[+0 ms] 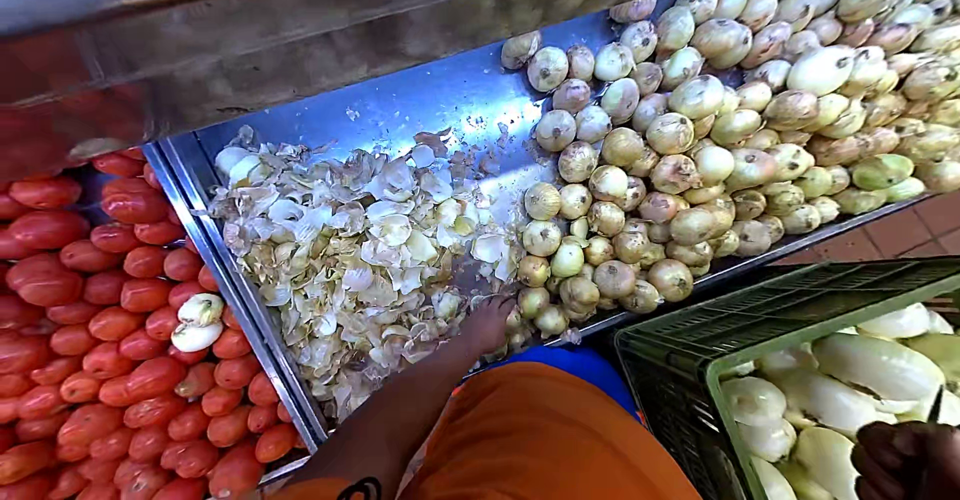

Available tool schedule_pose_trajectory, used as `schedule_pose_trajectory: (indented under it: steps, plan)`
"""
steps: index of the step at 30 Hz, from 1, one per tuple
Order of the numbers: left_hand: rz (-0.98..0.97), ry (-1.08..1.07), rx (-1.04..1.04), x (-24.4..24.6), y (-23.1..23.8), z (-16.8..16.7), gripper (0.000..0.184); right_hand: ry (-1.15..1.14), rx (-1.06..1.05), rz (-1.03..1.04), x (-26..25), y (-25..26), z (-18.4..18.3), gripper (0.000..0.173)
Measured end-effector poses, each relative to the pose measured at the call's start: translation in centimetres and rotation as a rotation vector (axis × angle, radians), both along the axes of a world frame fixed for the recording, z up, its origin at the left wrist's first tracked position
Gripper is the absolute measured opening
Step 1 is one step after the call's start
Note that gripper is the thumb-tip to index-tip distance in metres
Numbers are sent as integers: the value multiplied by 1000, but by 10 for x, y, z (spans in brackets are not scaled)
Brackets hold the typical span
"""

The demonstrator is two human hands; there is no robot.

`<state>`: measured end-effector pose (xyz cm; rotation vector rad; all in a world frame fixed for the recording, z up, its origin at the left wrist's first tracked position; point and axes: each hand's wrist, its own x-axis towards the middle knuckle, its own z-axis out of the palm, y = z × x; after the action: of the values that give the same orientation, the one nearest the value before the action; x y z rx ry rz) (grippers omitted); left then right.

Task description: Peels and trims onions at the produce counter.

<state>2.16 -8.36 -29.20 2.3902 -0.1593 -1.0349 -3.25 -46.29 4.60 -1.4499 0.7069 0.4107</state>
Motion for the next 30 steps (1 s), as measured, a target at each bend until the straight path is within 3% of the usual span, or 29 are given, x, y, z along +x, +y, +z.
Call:
schedule_pose_trajectory:
  steps: [2, 4, 6, 8, 10, 12, 14, 18, 20, 22, 25, 30]
  plan:
    - [26, 16, -53, 1, 6, -19, 84, -94, 131, 161, 2, -14, -14, 43]
    - [205, 126, -205, 13, 16, -19, 81, -135, 139, 229, 11, -2, -9, 38]
    - [509, 287, -452, 21, 29, 8, 73, -161, 176, 313, 24, 11, -5, 31]
    - [802, 392, -743, 22, 38, 57, 56, -179, 206, 419, 42, 27, -4, 26]
    - [1037, 441, -983, 25, 40, 98, 52, -181, 153, 549, 63, 51, -4, 22]
    - [1182, 420, -1127, 28, 37, 126, 46, -228, 21, 754, 87, 80, -10, 18]
    - [1193, 344, -1180, 27, 31, 148, 45, -345, -130, 1035, 114, 106, -28, 27]
    - [1131, 196, -1186, 14, 22, 192, 45, -485, -317, 1599, 167, 156, -50, 31]
    - [1126, 133, -1124, 6, 19, 208, 48, -645, -547, 1764, 179, 177, -47, 29]
    - [1113, 70, -1016, -1, 17, 224, 47, -868, -785, 1808, 187, 189, -46, 38]
    - [1093, -33, -885, -10, 15, 246, 41, -1032, -968, 1909, 199, 202, -41, 70]
    - [1091, -103, -654, -10, 7, 267, 40, -1325, -883, 1969, 209, 217, -43, 78]
